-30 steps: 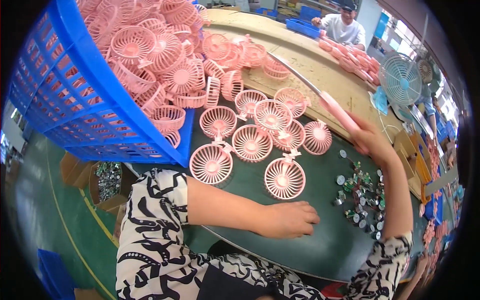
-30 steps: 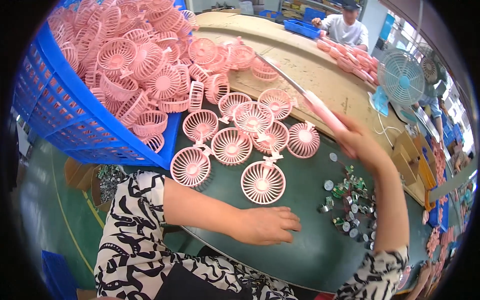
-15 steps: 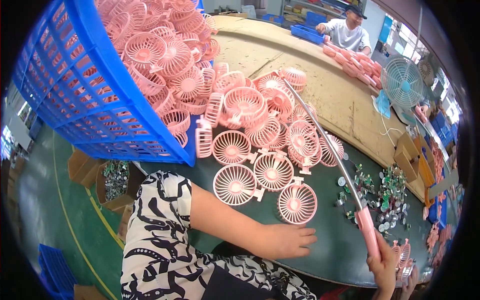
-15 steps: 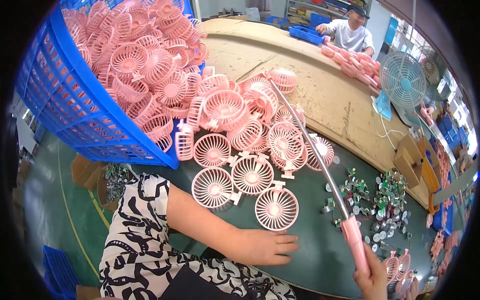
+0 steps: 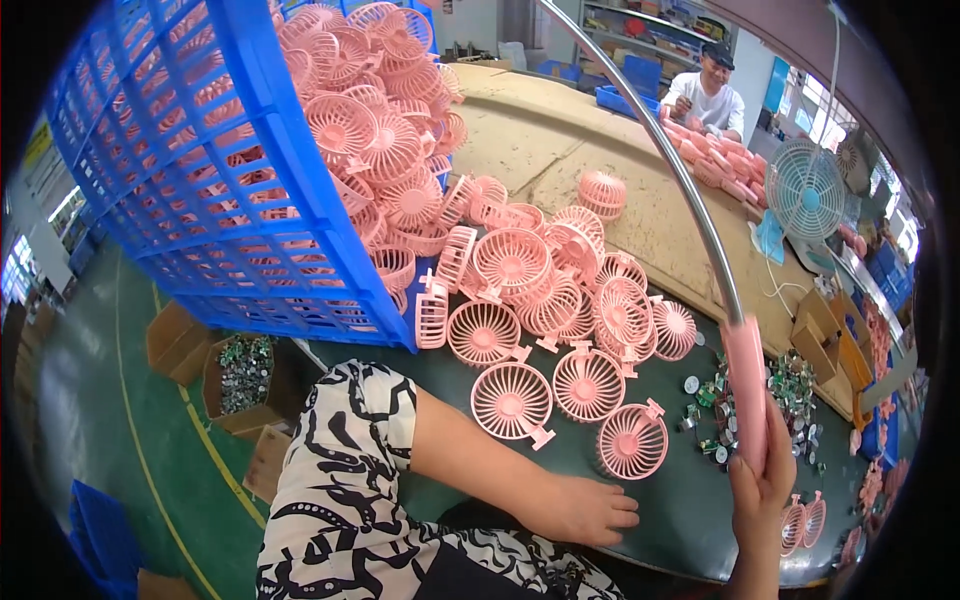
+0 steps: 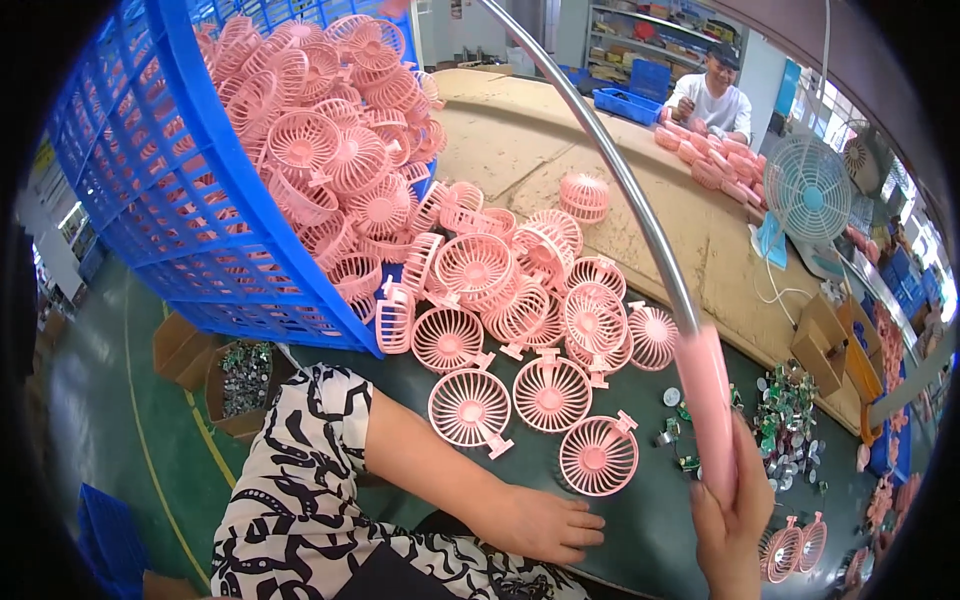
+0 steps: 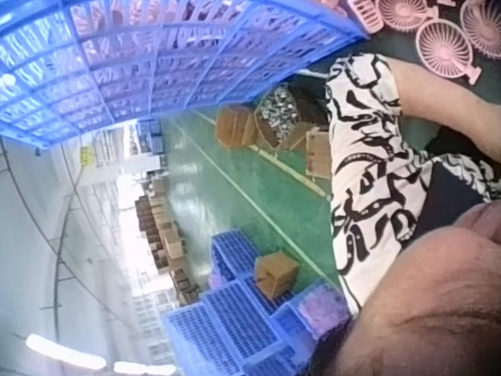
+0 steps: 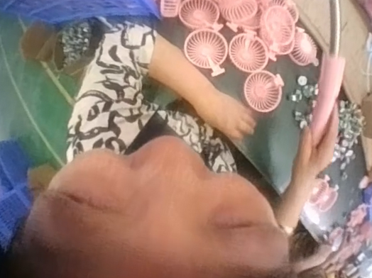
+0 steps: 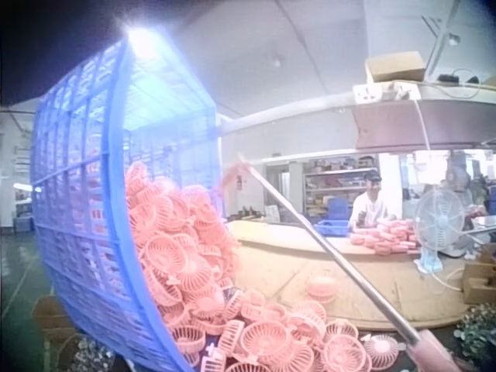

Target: The person assembles mini fans by fitting motors with circuit boards into plastic fan covers by hand, using a long pole to pull more fan covers closer on the table.

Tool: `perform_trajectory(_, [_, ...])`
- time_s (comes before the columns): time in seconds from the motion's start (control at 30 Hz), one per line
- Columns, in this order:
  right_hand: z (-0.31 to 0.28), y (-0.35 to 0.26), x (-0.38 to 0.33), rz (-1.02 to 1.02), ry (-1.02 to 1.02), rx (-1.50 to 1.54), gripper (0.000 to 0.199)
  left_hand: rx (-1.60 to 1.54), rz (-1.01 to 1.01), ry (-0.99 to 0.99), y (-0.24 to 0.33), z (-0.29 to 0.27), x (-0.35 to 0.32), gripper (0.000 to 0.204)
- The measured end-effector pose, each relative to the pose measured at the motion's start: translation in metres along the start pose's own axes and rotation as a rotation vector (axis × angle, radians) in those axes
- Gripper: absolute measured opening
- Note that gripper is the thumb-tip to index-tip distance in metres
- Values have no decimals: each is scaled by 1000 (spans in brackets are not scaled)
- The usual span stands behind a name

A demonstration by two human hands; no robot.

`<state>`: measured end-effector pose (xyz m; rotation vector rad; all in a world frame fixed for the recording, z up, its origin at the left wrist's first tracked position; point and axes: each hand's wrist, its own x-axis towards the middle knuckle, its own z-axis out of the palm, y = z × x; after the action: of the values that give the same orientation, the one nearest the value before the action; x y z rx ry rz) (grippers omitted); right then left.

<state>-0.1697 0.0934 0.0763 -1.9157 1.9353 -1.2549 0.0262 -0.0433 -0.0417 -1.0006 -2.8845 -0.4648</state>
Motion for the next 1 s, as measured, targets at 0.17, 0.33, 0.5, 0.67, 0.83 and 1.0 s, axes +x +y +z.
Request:
perform_trajectory(0.17, [66,-51,126,-249,-28,191,59,-16,-4,60,-1,8,-6,44])
perform_trajectory(0.33, [120,-68,183,-346,-115,-19,61,-66,43,92,-6,2,-9,40])
perform_trajectory(0.5, [103,-26,120,-481,-123,-223,72,-33,66,48,0,-2,-7,38])
perform_trajectory(0.67, [83,-2,31,-312,-284,-265,76,-32,70,88,4,3,-10,37])
perform_trajectory(0.83, [44,14,-37,-128,-366,-382,76,-72,83,153,6,8,-6,35])
perform_trajectory(1.0, [16,30,-91,31,-409,-483,69,-90,89,238,13,10,-9,27])
